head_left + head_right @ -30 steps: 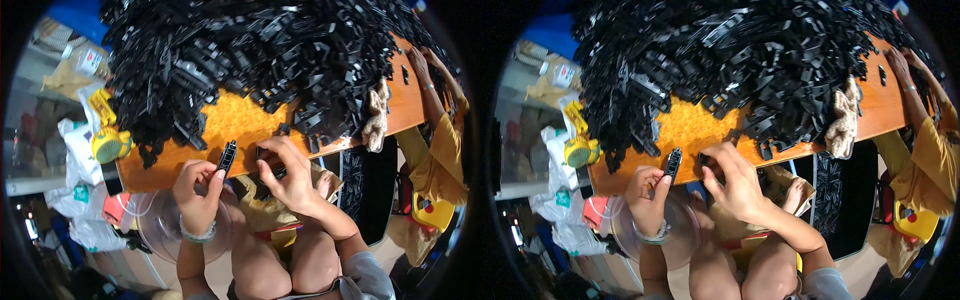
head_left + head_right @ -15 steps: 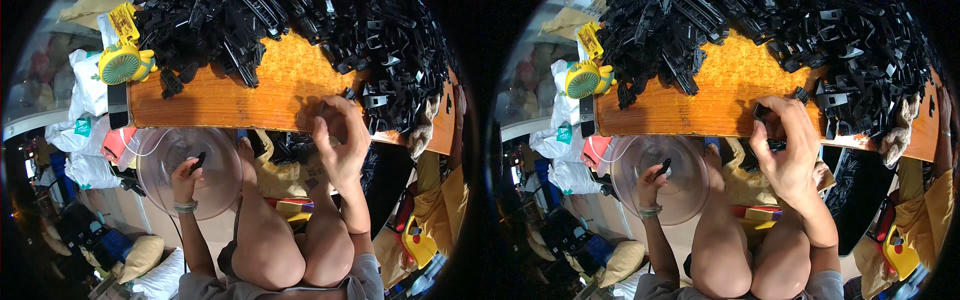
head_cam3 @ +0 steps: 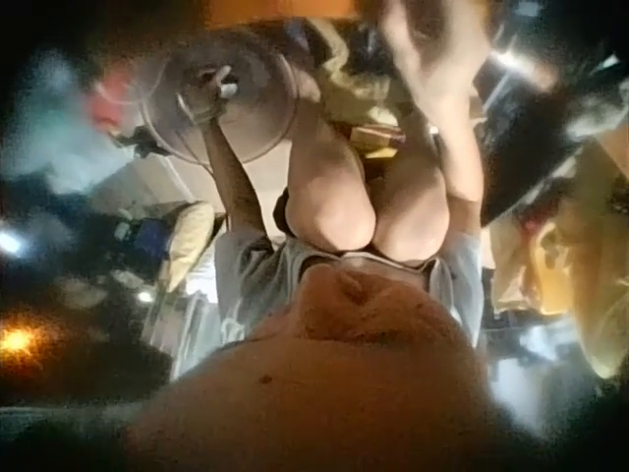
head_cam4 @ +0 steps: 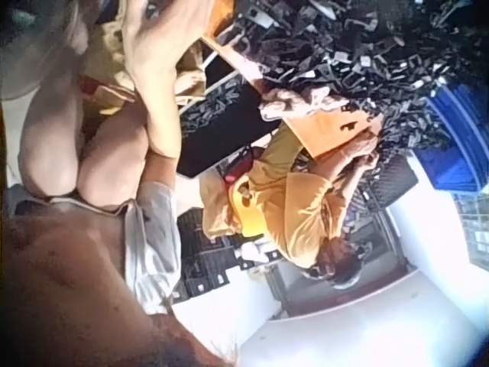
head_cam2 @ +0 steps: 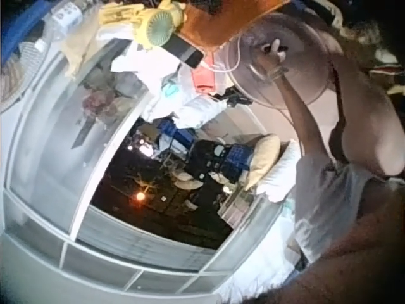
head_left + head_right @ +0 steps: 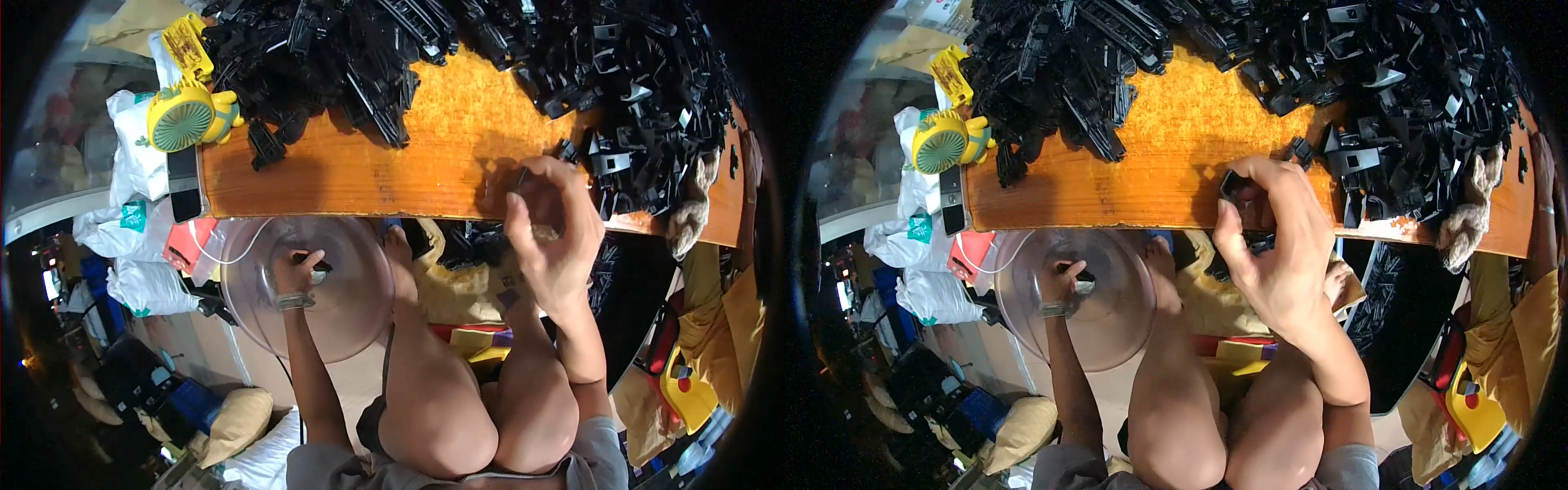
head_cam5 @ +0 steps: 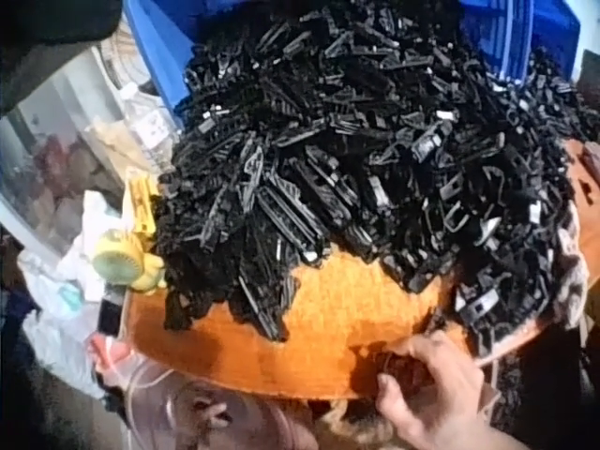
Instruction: The person assembles plastic components by picking pieces from a pile and fitting small plastic parts onto plastic frames by hand.
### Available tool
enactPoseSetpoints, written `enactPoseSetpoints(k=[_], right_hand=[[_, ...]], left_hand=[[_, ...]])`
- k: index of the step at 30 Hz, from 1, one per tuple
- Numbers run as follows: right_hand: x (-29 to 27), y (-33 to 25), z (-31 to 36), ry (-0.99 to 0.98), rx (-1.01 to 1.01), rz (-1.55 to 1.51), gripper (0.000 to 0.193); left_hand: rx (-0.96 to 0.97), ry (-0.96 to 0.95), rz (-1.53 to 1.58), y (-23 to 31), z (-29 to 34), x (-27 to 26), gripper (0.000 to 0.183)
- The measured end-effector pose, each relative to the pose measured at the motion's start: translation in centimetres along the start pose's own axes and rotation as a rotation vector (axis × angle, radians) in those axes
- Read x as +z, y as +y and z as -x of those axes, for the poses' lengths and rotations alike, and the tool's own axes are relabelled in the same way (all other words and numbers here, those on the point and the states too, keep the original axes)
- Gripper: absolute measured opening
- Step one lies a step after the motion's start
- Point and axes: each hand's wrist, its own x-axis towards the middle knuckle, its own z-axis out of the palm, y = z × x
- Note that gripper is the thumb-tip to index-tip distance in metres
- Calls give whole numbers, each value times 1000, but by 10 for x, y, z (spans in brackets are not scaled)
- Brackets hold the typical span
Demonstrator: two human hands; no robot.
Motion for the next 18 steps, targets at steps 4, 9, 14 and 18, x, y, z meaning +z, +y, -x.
enactPoseSetpoints(k=[4,9,14,18], right_hand=[[-4,-12,2,-73,79,-31,35],[-15,-22,6,-110,-121,286,38],[-26,-11,6,-186,-100,367,36],[-23,-8,7,-91,-96,264,33]], left_hand=[[-112,-108,233,-12,17,-13,33],[-50,-184,243,-13,32,-22,30],[218,-215,416,132,101,-67,30],[855,272,-10,226,140,-59,36]])
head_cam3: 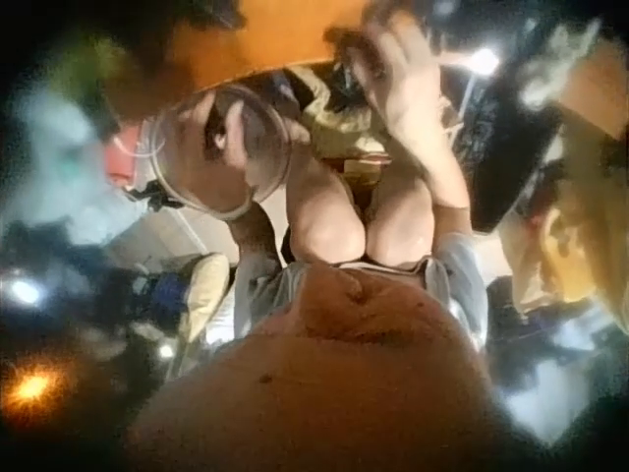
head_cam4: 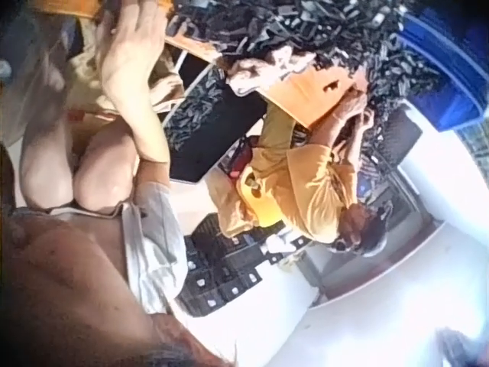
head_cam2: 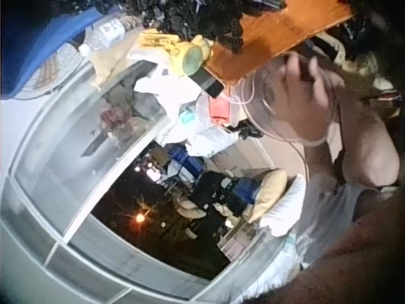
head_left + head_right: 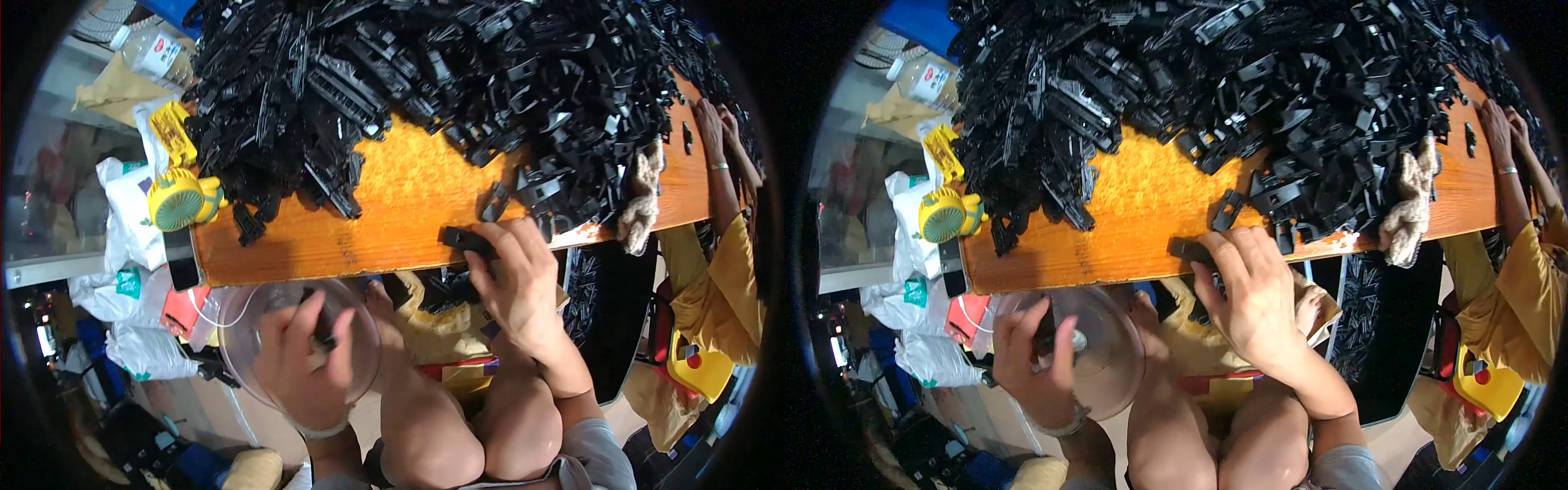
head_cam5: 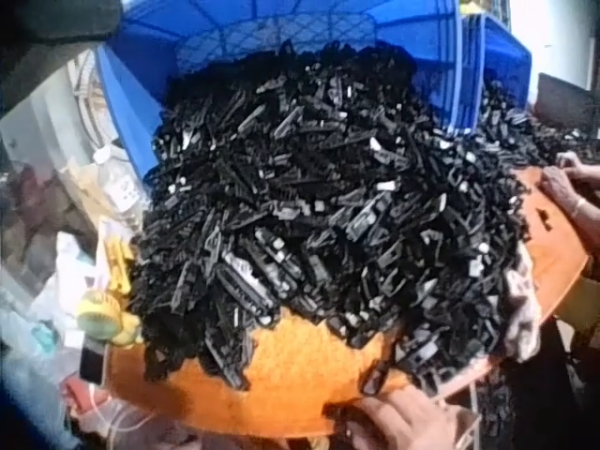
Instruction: The person assembles plastic components by picking pieces from a pile and fitting small plastic parts onto plastic frames by hand.
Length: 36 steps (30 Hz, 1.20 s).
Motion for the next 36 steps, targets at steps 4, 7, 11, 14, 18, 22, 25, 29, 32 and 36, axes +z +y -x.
enactPoseSetpoints(k=[4,7,11,14,18,22,25,29,32,36], right_hand=[[1,0,3,51,38,-19,32],[0,0,3,49,64,-49,31],[1,4,0,84,45,-27,30],[2,6,0,102,24,-18,30],[3,3,1,78,57,-16,30],[5,2,1,89,65,-18,29],[4,7,1,106,58,-16,29],[2,3,2,131,55,-99,33],[2,-2,6,173,53,-279,28],[6,8,1,67,27,-248,30]], left_hand=[[369,-95,-404,16,-51,42,48],[371,-151,-426,25,-57,54,47],[379,-255,-456,33,-57,59,44],[354,-329,-435,35,-62,49,35],[316,-256,-375,37,-59,55,23],[165,-213,-283,39,-58,57,13],[180,-97,-98,26,-56,49,16],[162,-385,39,-1,-70,40,33],[222,-263,146,-6,-63,58,26],[254,-211,265,-14,-63,65,23]])
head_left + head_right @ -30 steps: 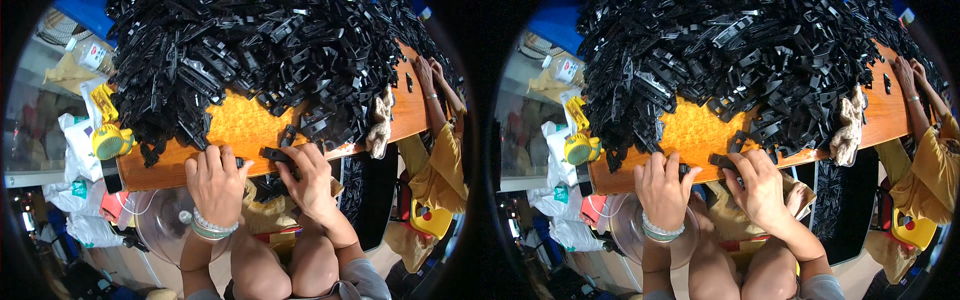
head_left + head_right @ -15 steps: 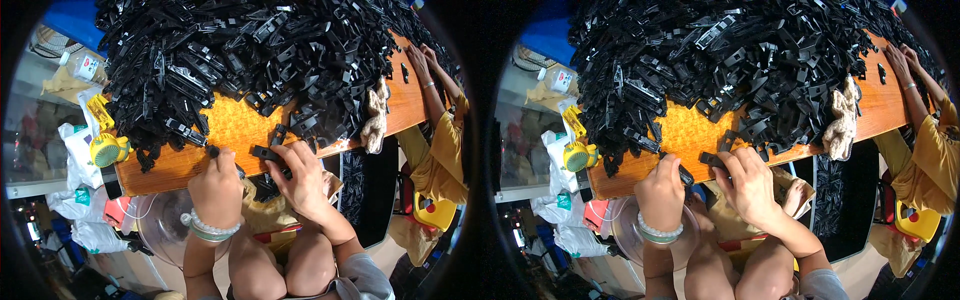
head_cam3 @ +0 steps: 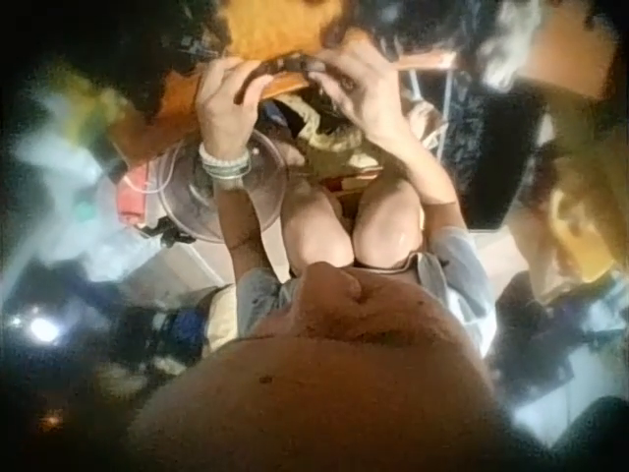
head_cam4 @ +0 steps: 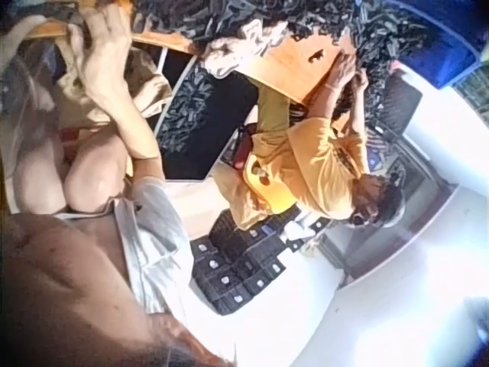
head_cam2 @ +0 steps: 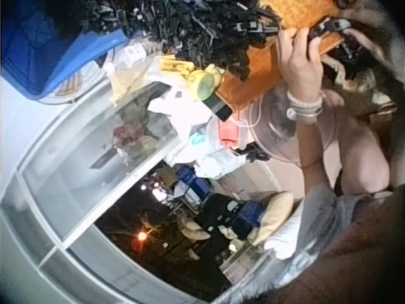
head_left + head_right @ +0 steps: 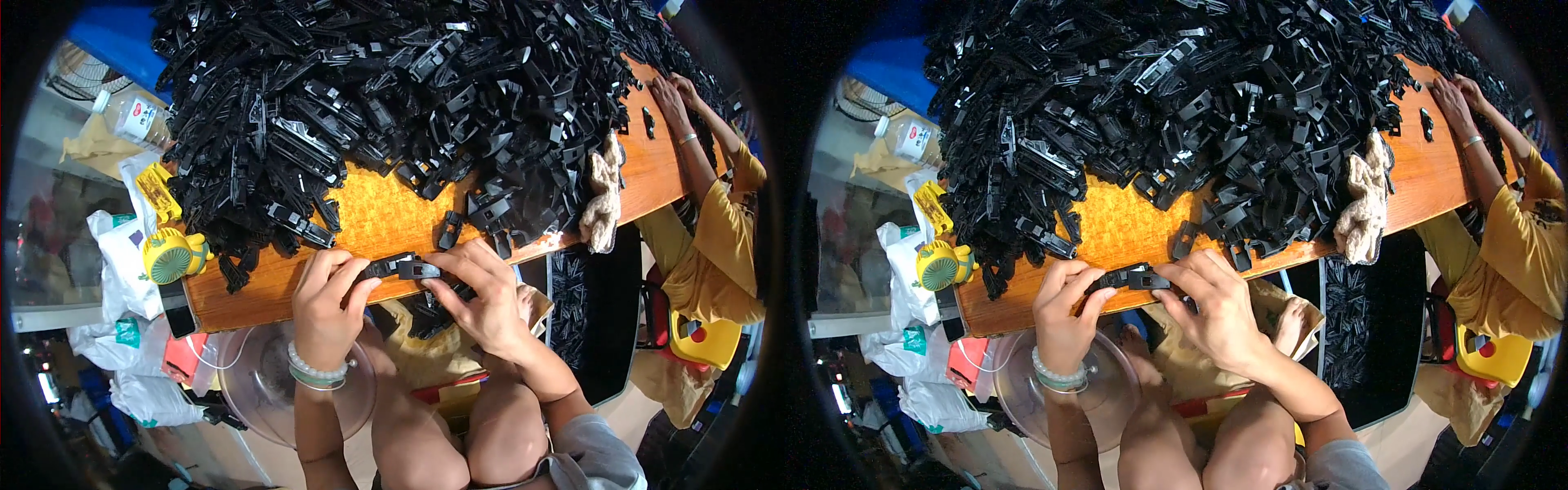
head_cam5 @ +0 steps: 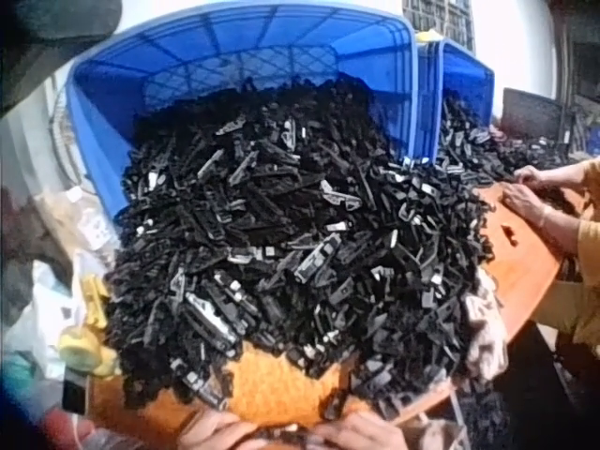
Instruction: The person assembles plastic components by picking pieces from a pile and fitting small plastic parts onto plastic frames by hand.
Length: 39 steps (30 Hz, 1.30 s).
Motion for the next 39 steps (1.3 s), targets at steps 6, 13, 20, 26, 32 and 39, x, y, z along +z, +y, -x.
enactPoseSetpoints(k=[6,13,20,26,32,39], right_hand=[[-11,-2,-7,-81,120,-138,26],[-7,-1,-14,-123,105,-134,24],[-8,0,-22,-179,100,-112,26],[9,-9,-22,-137,-70,60,26],[7,-11,-10,-163,-55,122,33],[-37,-8,-23,-130,-171,433,32]], left_hand=[[43,-18,88,-9,-1,-8,21],[125,-38,34,-14,-3,-9,20],[103,-63,67,-15,-4,-7,20],[191,-74,67,-13,-6,-7,19],[210,-69,119,-16,-3,-7,24],[51,280,-173,-27,-8,-32,25]])
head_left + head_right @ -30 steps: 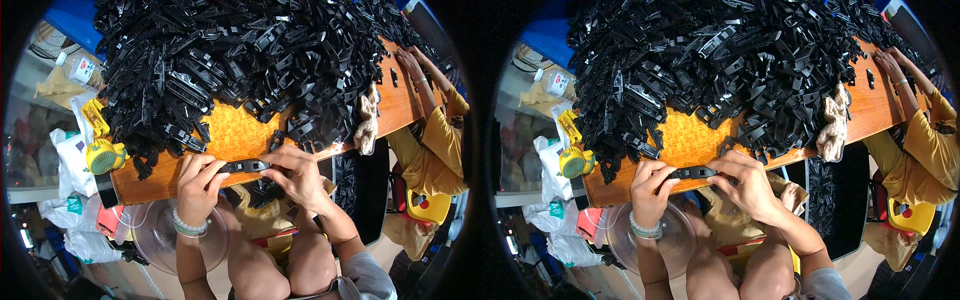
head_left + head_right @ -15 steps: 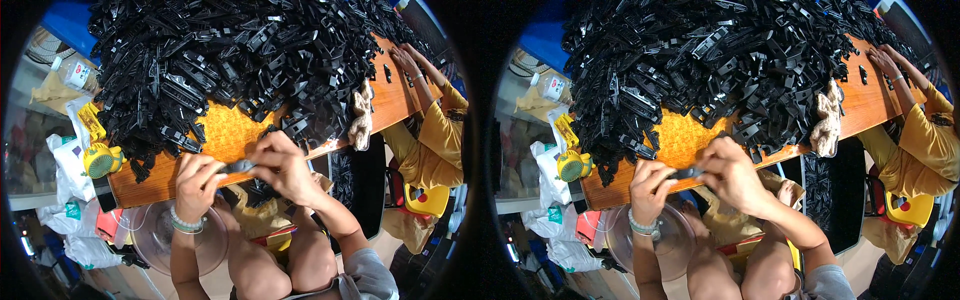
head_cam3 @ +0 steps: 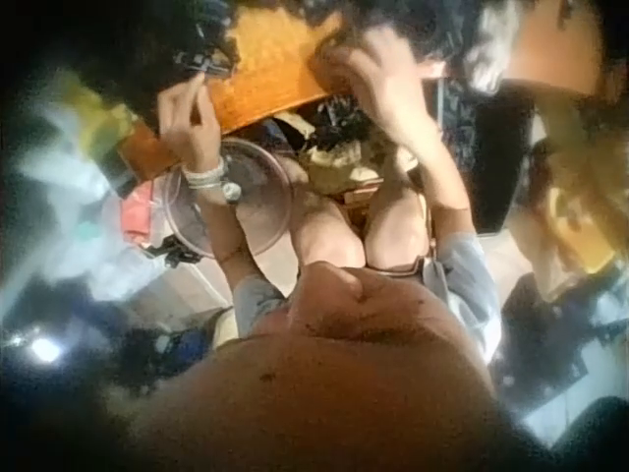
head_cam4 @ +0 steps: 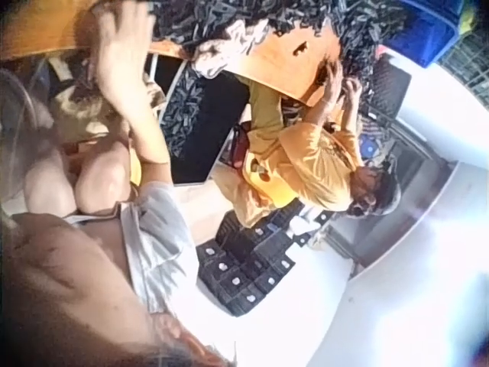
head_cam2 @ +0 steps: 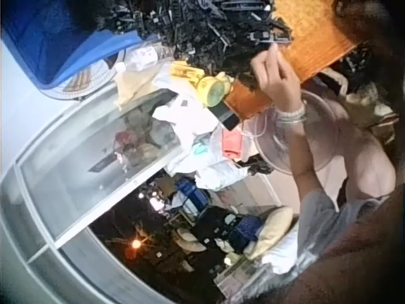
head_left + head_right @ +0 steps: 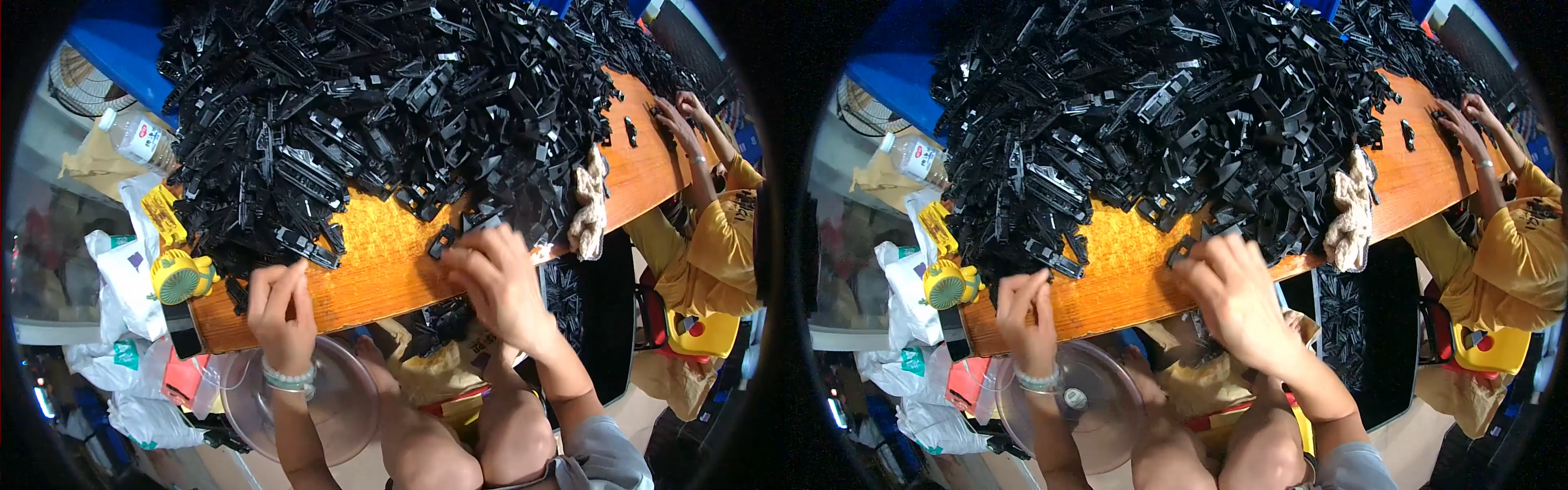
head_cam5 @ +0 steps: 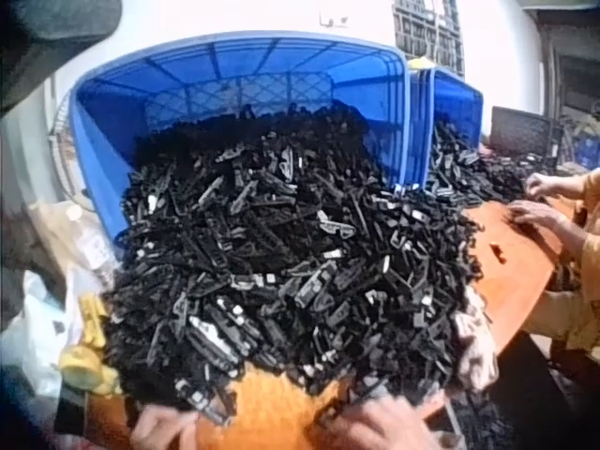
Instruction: The person assembles plastic components by picking pieces from a pile and fitting small plastic parts onto plastic frames by hand.
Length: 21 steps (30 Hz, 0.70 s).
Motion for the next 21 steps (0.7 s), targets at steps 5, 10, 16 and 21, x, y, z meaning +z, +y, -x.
enactPoseSetpoints(k=[5,10,16,21], right_hand=[[11,13,-22,-58,-86,238,38],[16,14,-28,-53,-114,159,25],[36,-9,-16,83,186,-701,30],[41,-14,-14,1,-28,-405,30]], left_hand=[[221,-80,-383,-6,-36,2,36],[310,-256,-339,-1,-44,-12,25],[265,-429,-116,21,-1,0,23],[95,-407,150,17,6,8,23]])
